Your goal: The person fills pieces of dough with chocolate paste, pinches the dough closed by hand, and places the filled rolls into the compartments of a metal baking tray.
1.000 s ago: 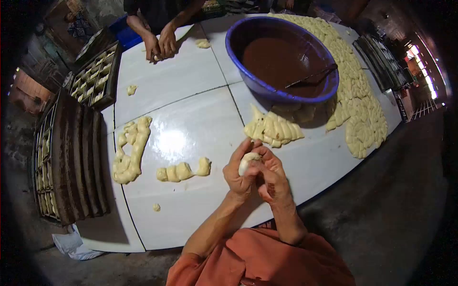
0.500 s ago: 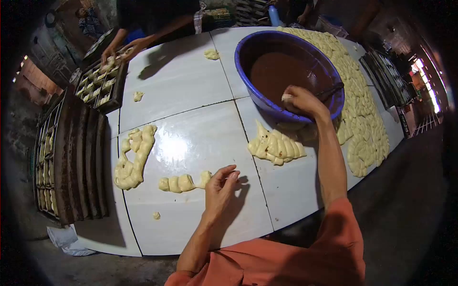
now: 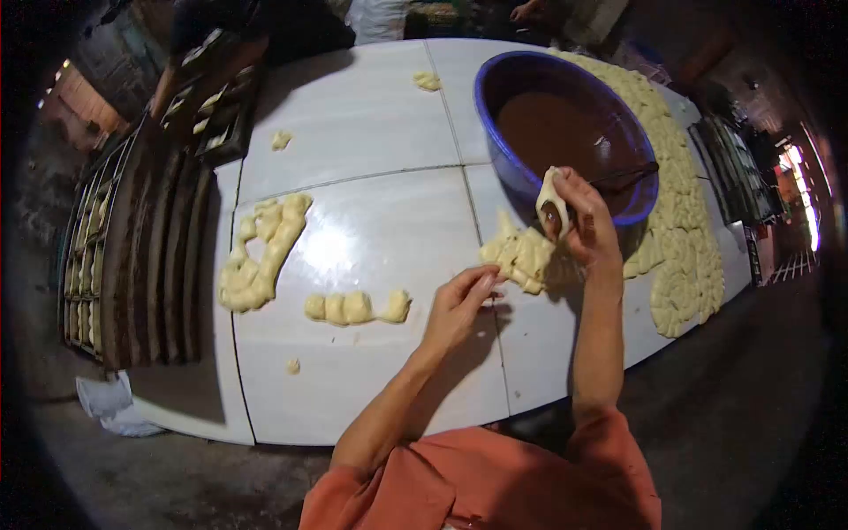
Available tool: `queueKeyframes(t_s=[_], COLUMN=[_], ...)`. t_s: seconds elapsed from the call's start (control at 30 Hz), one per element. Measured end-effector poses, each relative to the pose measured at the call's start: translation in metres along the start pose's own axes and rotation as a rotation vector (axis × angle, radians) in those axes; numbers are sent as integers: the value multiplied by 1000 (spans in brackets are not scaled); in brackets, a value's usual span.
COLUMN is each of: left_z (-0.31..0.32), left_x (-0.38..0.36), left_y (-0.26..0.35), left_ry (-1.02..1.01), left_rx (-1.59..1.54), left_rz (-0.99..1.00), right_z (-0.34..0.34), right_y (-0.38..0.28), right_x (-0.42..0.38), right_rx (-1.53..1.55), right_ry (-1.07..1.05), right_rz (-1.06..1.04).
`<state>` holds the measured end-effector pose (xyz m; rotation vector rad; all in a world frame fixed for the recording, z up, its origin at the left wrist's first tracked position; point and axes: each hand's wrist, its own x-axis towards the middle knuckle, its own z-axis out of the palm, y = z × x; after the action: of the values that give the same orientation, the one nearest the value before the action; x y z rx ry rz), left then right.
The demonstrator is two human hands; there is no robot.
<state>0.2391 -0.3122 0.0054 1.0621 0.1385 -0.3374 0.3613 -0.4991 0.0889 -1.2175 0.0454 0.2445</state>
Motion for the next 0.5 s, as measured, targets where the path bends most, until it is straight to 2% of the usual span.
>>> queueKeyframes(t_s=[0.07, 0.13, 0.2, 0.23, 0.27, 0.3, 0.37, 0.47, 0.5], left_z=[7, 0, -15, -29, -42, -40, -65, -79, -79], left_x=[5, 0, -10, -13, -17, -29, -34, -44, -47], left_y=[0, -2, -10, -19, -26, -14, -20, -19, -18], left_ry=[-15, 47, 82, 86, 85, 247, 314, 348, 341], left_rx=[-256, -359, -439, -468, -495, -459, -329, -269, -260], left_rz=[35, -49, -80, -71, -60, -43, -30, 12, 33], right_z=[16, 40, 55, 42, 37, 40, 43, 80, 88], right_y=[40, 70, 94, 103, 118, 125, 134, 152, 155], right_x=[-19, -42, -65, -62, -65, -72, -84, -103, -106], right_rx=[139, 246, 310, 387, 301, 213, -23, -601, -865], right_ry=[-3, 83, 148, -256, -256, -256, -197, -129, -88], right_rz=[10, 84, 69, 135, 126, 115, 146, -234, -416])
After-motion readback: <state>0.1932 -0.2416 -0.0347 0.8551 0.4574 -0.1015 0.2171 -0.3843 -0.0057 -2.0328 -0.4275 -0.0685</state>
